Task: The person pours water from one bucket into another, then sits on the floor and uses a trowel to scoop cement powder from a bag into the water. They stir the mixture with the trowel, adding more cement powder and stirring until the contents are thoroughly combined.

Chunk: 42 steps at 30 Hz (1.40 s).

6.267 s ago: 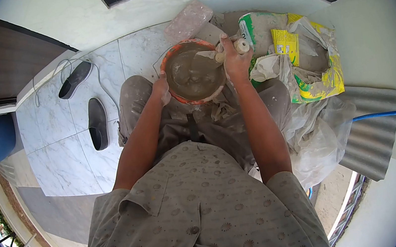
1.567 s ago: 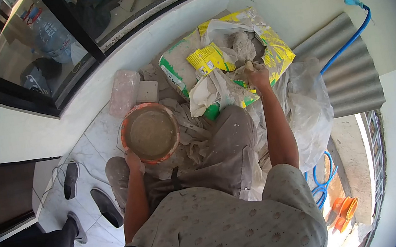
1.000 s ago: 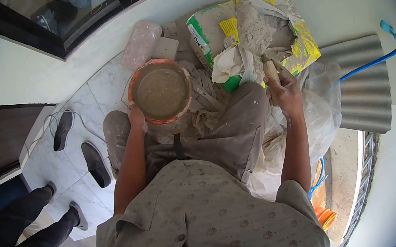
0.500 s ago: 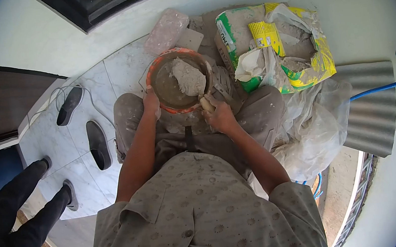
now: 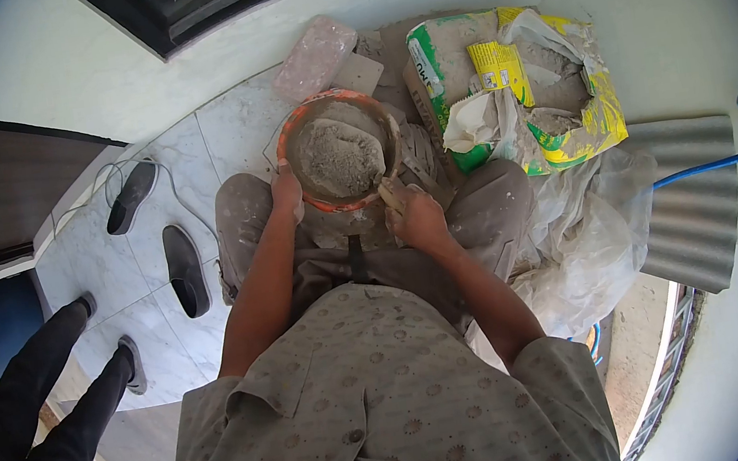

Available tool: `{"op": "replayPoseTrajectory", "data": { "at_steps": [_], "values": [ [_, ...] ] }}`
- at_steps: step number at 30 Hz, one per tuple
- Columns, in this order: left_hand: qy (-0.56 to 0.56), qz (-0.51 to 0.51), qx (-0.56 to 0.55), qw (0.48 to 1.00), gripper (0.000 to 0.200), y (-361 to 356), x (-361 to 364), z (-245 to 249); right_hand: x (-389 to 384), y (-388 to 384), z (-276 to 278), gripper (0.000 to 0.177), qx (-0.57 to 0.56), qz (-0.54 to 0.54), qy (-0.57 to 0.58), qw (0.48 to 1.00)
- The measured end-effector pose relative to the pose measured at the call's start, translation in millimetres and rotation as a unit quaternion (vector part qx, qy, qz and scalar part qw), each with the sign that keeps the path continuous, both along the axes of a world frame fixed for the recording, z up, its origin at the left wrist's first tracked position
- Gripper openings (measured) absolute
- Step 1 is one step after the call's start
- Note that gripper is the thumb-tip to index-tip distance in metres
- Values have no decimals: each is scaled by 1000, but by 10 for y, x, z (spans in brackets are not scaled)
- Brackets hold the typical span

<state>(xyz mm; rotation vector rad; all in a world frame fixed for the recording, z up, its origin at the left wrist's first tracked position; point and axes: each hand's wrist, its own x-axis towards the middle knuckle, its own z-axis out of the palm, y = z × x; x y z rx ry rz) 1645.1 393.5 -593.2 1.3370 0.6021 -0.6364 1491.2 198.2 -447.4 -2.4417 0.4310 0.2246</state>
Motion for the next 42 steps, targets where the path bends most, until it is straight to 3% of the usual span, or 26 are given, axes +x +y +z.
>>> {"op": "replayPoseTrajectory", "data": {
  "at_steps": [3, 6, 9, 12, 15, 18, 21, 27, 30, 33, 36, 40, 42],
  "values": [
    [19, 21, 42, 999, 61, -42, 32, -36, 5, -60, 24, 52, -36, 48, -18, 998],
    [24, 7, 40, 999, 65, -24, -10, -49, -37, 38, 64, 52, -94, 7, -11, 995],
    [10, 18, 44, 999, 64, -16, 12, -20, -56, -116, 71, 54, -144, 101, 64, 982],
    [17, 31, 12, 999, 59, -58, -19, 64, -176, -29, -87, 58, -140, 20, -39, 989],
    [1, 33, 2, 999, 53, -34, -23, 116, -178, -177, 65, 62, -88, 58, 13, 994],
    [-20, 30, 13, 999, 50, -56, -7, 28, -209, -126, 146, 64, -123, 18, -126, 984],
    [-23, 23, 7, 999, 56, -16, -27, -78, -142, -154, 384, 66, -66, -12, -142, 988],
    [4, 10, 15, 1000, 61, -49, 27, 71, -60, -298, -62, 70, -107, 17, 43, 993],
    [-3, 17, 47, 999, 61, -39, -13, 38, -36, -140, -89, 74, -104, -35, -84, 990],
    [-21, 7, 31, 999, 63, -28, -8, 37, 53, -28, -251, 75, -137, -48, -47, 988],
    [-24, 11, 39, 999, 60, -50, -31, 70, 85, 20, -269, 73, -162, 3, 46, 986],
    [0, 34, 78, 996, 58, -67, -23, 58, 39, 131, -189, 71, -164, -16, -63, 984],
    [-13, 32, 40, 999, 59, -59, -26, 80, 87, 129, -277, 70, -181, -25, -82, 980]
  ]
}}
